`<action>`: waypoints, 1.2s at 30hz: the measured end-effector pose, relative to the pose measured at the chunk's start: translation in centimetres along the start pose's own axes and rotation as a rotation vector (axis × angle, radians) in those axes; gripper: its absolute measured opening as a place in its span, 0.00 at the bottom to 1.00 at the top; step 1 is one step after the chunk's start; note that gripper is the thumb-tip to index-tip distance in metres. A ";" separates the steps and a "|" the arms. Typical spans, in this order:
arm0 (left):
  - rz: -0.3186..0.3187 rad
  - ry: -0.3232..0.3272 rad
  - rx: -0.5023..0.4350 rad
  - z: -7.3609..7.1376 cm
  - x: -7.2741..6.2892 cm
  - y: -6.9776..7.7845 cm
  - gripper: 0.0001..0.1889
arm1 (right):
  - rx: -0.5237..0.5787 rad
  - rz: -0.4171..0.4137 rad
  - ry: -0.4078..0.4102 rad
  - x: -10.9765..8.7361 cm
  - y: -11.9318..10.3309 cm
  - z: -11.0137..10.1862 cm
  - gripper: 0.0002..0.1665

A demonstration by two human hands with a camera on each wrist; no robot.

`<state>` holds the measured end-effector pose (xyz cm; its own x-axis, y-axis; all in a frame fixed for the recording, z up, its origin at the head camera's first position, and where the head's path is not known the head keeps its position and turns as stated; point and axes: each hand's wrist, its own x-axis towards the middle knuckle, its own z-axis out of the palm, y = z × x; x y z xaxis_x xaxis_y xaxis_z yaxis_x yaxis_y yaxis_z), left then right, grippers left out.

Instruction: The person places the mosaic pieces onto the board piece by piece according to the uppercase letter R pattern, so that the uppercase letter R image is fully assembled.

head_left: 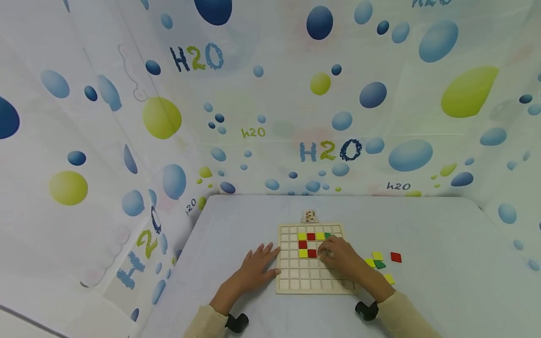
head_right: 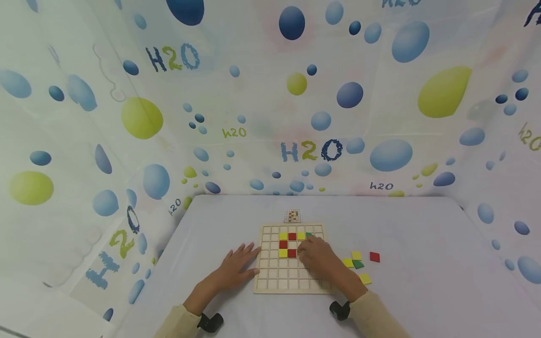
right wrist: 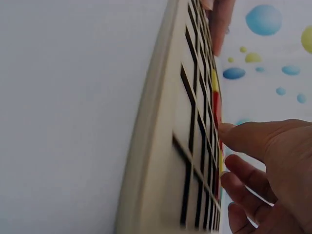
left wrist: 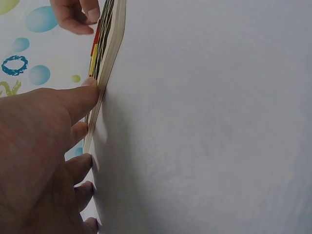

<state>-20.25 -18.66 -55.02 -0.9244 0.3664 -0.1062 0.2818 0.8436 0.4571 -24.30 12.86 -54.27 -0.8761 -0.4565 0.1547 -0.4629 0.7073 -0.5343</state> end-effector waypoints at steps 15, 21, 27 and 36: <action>0.010 0.011 -0.014 0.1 -0.1 -0.2 0.37 | -0.304 0.491 -0.015 -5.4 4.1 -5.8 0.26; 0.023 0.017 -0.019 0.0 -0.2 0.0 0.37 | -0.208 0.418 -0.005 -5.2 5.2 -5.4 0.13; 0.007 0.012 -0.009 0.1 -0.2 0.1 0.36 | -0.049 0.380 0.035 -4.4 6.2 -5.0 0.19; 0.015 0.014 -0.008 0.1 -0.2 0.0 0.37 | 0.012 0.389 0.050 -3.5 6.7 -4.2 0.16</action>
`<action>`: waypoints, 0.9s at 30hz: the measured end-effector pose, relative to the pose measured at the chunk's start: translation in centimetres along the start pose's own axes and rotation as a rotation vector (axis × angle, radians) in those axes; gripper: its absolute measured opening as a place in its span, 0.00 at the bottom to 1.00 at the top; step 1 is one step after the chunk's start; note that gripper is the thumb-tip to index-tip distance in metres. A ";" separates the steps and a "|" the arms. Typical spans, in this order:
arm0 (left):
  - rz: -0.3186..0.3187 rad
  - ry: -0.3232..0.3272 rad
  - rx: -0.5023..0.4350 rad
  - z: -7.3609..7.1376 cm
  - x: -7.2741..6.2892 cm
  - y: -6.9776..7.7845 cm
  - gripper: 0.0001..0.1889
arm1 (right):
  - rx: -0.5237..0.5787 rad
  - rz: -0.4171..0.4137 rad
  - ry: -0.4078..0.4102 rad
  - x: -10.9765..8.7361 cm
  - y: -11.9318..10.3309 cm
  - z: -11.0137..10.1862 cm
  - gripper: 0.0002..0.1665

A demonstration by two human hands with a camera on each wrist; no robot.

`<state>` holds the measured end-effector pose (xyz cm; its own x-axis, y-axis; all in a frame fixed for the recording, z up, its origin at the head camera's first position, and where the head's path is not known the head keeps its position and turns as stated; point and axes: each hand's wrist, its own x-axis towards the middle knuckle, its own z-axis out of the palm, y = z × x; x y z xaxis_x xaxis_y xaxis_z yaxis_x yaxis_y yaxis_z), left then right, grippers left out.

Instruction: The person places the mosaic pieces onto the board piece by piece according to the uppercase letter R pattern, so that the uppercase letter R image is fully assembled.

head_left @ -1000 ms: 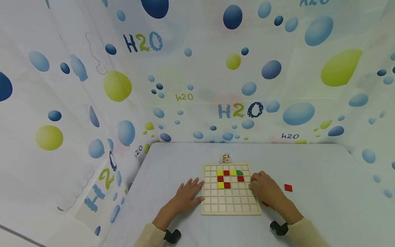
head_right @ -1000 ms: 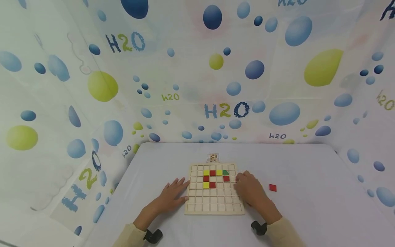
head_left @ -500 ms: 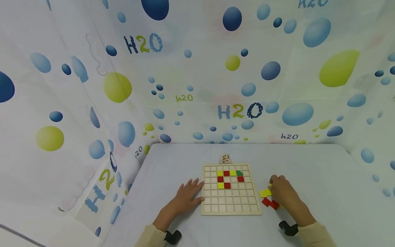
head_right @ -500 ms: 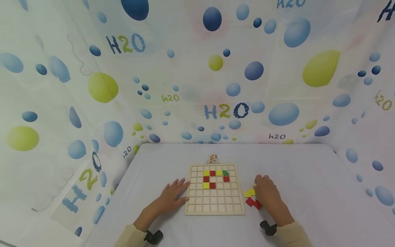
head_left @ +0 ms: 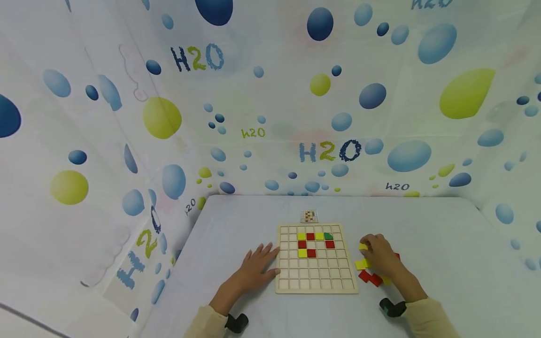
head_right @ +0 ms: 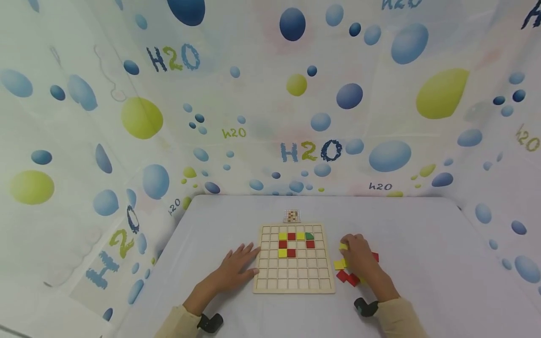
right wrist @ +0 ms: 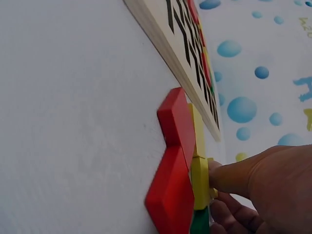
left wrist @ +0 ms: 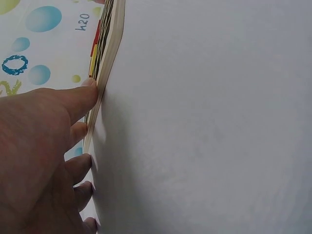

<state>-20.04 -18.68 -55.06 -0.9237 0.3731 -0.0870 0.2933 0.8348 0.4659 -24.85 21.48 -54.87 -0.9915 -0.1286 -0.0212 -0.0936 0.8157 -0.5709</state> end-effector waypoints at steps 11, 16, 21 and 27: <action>-0.016 -0.006 0.014 -0.1 0.2 0.3 0.36 | -0.004 -0.048 -0.024 0.3 -0.7 1.2 0.16; -0.020 -0.005 0.017 -0.1 0.1 0.4 0.36 | 0.021 -0.100 -0.007 0.5 -2.6 1.8 0.16; -0.024 -0.004 0.024 -0.1 0.1 0.4 0.37 | 0.037 -0.137 -0.010 0.8 -5.2 2.9 0.17; -0.022 -0.001 0.018 0.0 0.1 0.2 0.37 | -0.019 -0.233 -0.015 1.0 -7.2 4.8 0.16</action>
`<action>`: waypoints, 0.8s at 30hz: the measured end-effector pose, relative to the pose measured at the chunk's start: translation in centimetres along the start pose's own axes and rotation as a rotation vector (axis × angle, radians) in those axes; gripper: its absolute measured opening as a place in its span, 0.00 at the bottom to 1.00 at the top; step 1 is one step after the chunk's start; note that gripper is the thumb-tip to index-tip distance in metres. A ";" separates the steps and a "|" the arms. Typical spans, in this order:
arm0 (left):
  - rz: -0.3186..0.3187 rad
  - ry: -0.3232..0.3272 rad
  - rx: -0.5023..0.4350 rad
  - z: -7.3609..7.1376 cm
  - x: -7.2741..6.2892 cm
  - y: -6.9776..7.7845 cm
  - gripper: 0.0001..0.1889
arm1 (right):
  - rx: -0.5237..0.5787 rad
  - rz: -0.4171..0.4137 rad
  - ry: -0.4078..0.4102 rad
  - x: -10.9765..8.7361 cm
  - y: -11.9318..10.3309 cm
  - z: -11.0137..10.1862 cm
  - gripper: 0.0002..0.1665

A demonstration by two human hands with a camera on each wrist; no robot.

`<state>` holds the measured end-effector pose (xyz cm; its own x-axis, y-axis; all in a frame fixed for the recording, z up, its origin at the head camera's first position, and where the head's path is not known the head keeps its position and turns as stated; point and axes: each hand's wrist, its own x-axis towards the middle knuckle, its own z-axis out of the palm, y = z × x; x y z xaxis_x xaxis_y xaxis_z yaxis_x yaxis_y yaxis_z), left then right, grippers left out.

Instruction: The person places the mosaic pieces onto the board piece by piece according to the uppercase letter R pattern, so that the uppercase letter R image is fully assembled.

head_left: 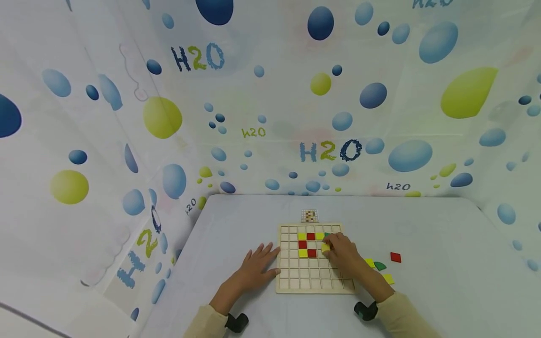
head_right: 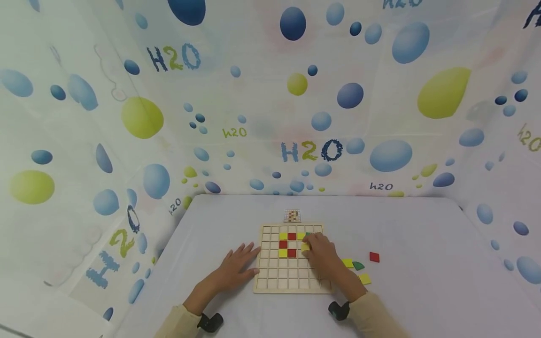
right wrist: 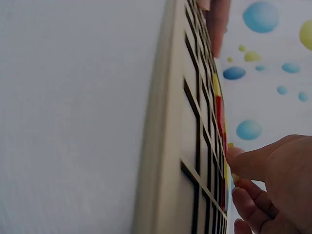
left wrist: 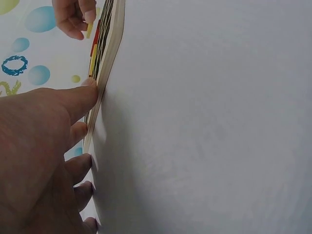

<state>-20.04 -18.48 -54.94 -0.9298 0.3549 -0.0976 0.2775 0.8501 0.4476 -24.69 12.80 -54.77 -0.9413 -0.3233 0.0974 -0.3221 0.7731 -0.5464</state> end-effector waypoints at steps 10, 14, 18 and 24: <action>0.015 -0.003 0.003 -0.1 0.0 -0.1 0.36 | -0.076 -0.066 0.003 -0.2 -1.1 0.9 0.09; 0.019 -0.003 -0.001 0.0 0.1 -0.2 0.36 | -0.125 -0.073 0.003 -0.2 -1.2 0.6 0.08; 0.024 -0.003 -0.004 0.0 0.0 -0.1 0.37 | -0.152 -0.073 0.013 -0.4 -1.1 0.2 0.09; 0.016 -0.001 -0.007 -0.3 -0.3 0.3 0.37 | -0.146 -0.106 0.006 -0.5 -0.9 0.0 0.07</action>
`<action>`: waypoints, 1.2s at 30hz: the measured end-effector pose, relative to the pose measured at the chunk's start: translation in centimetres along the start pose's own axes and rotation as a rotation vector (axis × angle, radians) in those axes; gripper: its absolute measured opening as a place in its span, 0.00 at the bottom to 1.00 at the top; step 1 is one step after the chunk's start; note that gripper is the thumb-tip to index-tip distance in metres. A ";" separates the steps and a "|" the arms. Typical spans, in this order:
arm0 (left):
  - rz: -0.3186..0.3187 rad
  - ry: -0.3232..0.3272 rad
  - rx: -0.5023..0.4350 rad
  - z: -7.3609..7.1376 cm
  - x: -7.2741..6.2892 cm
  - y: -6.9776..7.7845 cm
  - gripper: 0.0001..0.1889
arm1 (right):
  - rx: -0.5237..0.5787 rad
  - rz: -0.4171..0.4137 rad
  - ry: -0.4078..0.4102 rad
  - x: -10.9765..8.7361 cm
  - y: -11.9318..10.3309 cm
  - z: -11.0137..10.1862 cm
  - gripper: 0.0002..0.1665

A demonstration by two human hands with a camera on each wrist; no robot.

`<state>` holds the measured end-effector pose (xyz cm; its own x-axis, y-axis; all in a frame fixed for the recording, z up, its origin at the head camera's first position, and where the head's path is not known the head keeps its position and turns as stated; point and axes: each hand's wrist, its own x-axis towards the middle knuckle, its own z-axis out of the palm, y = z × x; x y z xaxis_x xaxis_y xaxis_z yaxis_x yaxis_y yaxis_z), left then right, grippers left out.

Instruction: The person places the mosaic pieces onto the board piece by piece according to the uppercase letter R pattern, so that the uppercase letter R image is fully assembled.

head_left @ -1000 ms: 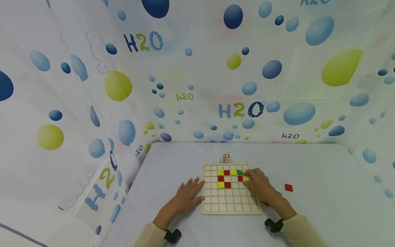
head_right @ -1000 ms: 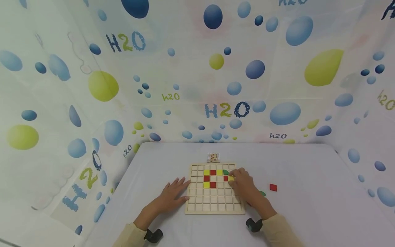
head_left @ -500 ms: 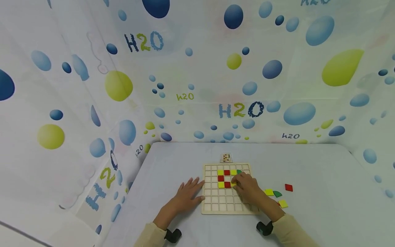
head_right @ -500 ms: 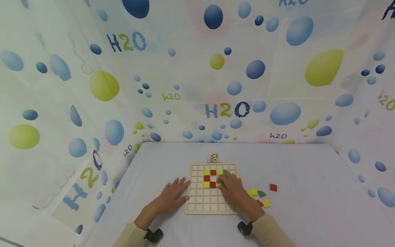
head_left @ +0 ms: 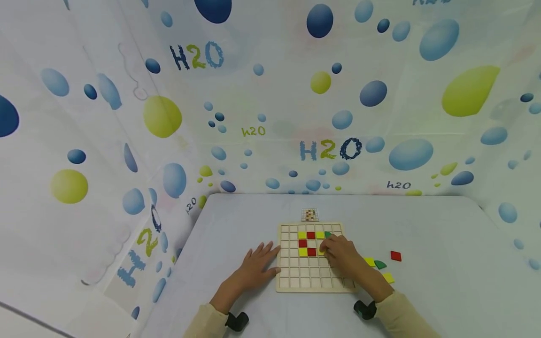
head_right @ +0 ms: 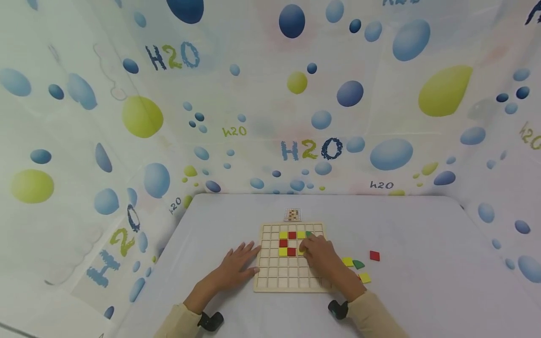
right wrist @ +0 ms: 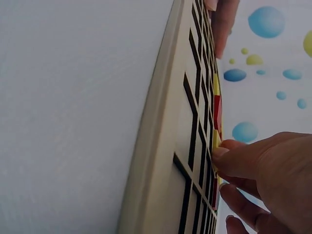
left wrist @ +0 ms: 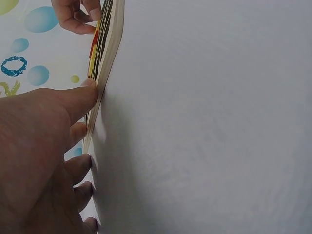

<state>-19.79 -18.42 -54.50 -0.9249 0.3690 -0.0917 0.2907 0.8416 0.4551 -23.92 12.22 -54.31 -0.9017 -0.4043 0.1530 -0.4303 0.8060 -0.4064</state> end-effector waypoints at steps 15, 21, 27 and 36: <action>-0.002 0.006 -0.002 0.2 0.0 -0.1 0.37 | 0.089 0.031 -0.034 -2.1 1.7 -2.6 0.12; -0.002 0.015 0.015 0.1 0.0 -0.1 0.37 | 0.152 0.193 -0.114 -4.0 5.8 -5.8 0.15; 0.001 0.020 0.015 0.0 -0.1 -0.1 0.37 | 0.176 0.334 -0.252 -5.2 8.9 -8.1 0.19; 0.006 0.007 -0.001 0.0 0.0 -0.1 0.37 | 0.162 0.332 -0.208 -5.2 10.0 -6.6 0.15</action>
<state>-19.85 -18.51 -54.57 -0.9247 0.3716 -0.0823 0.2965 0.8389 0.4563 -23.76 25.26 -53.19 -0.9557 -0.2260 -0.1884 -0.0908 0.8356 -0.5418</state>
